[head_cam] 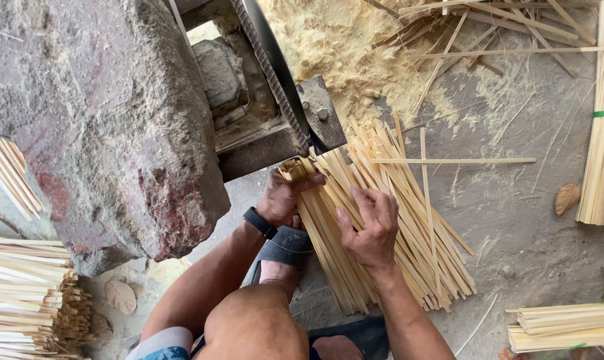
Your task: The person sits on the floor and uses a rotating grinding wheel to sharpen the ends of thin bamboo sticks. They hold bundles of sticks in both hands, feed them against the wheel, and then place the sharpened sticks into a pile on the floor.
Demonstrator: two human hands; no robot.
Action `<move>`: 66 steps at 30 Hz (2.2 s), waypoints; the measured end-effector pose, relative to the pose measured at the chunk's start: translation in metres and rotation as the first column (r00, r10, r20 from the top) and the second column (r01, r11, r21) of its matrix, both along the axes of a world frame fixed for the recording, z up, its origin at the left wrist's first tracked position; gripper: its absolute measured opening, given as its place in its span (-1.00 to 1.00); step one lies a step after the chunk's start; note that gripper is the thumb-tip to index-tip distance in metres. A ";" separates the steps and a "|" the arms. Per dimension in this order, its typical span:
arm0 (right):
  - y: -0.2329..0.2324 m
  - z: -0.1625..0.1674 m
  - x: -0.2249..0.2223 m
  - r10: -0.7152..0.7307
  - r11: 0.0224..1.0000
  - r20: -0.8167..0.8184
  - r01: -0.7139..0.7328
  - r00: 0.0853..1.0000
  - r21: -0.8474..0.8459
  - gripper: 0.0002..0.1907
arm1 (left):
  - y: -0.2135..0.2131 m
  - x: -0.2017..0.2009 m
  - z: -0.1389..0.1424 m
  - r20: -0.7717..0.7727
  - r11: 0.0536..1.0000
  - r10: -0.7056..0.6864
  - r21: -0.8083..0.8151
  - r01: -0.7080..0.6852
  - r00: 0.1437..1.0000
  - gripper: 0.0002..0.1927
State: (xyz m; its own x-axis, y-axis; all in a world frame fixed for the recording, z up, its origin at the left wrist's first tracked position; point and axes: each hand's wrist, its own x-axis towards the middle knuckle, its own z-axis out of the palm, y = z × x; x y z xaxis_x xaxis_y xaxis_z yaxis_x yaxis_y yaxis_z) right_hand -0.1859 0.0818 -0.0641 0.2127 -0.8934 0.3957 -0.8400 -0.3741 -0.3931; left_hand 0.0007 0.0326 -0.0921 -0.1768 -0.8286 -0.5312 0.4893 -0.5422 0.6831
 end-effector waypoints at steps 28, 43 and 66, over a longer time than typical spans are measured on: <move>-0.007 -0.031 0.013 -0.105 0.963 0.166 0.058 0.980 0.263 -0.85 | -0.005 0.003 0.009 0.009 0.993 -0.083 -0.083 0.083 0.997 -0.70; 0.010 0.001 -0.001 0.032 0.999 0.012 -0.032 0.999 0.021 -0.71 | 0.003 0.006 0.015 0.059 0.994 -0.077 -0.074 0.081 0.995 -0.78; 0.013 -0.018 0.000 -0.036 0.988 0.139 0.014 0.990 0.156 -0.87 | -0.004 0.000 0.014 -0.088 0.997 -0.049 -0.065 0.043 0.995 -0.76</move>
State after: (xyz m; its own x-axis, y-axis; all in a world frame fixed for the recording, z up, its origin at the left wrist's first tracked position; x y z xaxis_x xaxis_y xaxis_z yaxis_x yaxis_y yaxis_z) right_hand -0.1858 0.0943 -0.0820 0.1418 -0.9504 0.2770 -0.7805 -0.2794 -0.5593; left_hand 0.0008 0.0288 -0.0780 -0.2595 -0.8501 -0.4582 0.5254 -0.5224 0.6716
